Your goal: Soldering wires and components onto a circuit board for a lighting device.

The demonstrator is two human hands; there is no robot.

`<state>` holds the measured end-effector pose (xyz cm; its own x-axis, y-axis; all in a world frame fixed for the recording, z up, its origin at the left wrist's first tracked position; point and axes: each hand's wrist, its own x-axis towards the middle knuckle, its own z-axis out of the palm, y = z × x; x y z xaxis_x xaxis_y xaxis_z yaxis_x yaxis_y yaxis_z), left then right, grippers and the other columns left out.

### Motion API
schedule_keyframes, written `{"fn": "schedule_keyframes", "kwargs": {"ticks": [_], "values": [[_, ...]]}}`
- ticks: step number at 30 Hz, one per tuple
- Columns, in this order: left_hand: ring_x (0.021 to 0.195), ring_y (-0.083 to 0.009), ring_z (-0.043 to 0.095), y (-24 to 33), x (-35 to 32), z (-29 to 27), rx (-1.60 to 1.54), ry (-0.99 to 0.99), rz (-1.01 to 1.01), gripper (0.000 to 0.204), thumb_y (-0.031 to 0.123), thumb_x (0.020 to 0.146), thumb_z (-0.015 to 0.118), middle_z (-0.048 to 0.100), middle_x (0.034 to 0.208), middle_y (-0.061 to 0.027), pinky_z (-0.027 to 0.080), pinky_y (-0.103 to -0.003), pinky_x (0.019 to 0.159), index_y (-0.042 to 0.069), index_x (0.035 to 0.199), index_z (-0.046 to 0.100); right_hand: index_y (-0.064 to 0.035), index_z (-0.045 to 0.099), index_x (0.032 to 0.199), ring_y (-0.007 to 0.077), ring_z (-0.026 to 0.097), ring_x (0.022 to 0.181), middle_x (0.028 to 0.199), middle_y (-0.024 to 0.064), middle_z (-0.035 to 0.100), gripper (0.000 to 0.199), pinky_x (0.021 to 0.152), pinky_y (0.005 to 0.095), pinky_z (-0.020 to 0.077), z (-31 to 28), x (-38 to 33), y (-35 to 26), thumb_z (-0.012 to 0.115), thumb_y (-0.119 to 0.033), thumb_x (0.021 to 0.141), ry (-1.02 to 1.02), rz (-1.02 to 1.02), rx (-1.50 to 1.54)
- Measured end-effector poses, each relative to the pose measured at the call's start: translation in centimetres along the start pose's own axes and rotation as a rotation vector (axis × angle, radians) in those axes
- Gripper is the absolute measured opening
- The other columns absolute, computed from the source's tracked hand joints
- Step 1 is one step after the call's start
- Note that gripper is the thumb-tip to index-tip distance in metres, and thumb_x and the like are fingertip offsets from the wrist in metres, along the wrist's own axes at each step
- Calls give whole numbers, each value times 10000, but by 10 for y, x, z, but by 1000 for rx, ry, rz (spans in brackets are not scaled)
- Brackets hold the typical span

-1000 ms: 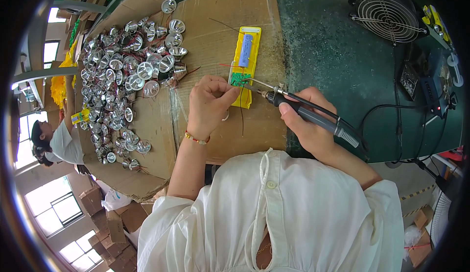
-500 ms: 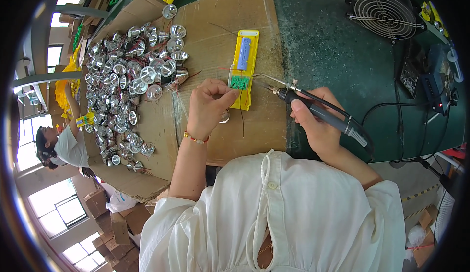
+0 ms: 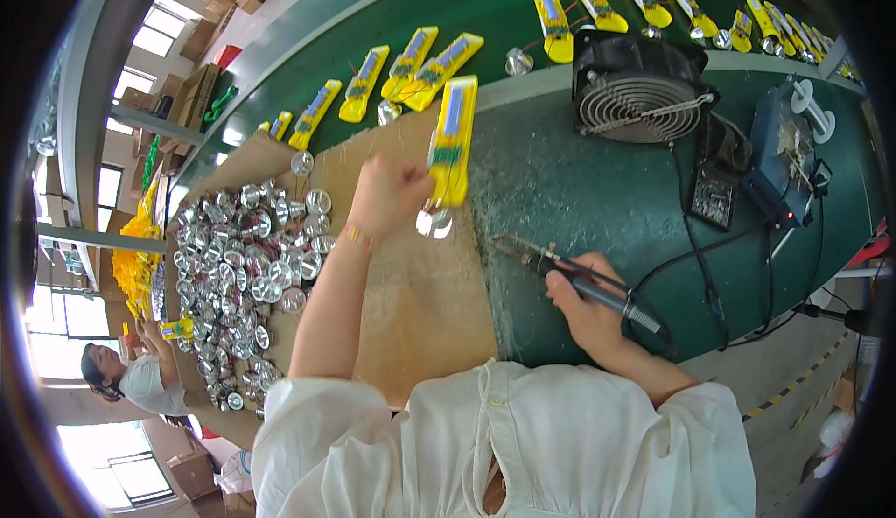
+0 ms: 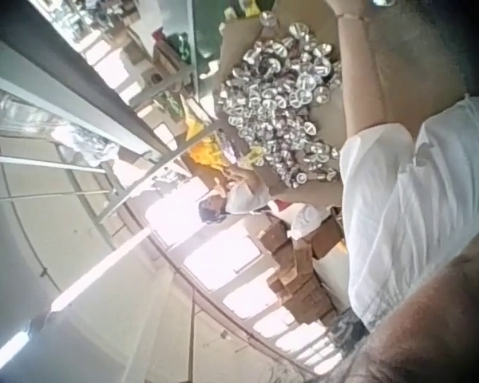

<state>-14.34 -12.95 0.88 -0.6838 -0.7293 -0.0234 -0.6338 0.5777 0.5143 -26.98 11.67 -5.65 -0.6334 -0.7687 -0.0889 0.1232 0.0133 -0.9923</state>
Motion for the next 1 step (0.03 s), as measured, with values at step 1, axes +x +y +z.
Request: {"fn": "schedule_keyframes", "kwargs": {"ticks": [1], "values": [[602,-304,608,-1,29,-3,36,33,24,179,197,684,558,601,624,-168,499,-366,625,66,721,673,6,540,870,95,565,570,674,74,590,166,533,225,466,3,0,3,654,-75,782,-16,-30,23]]}}
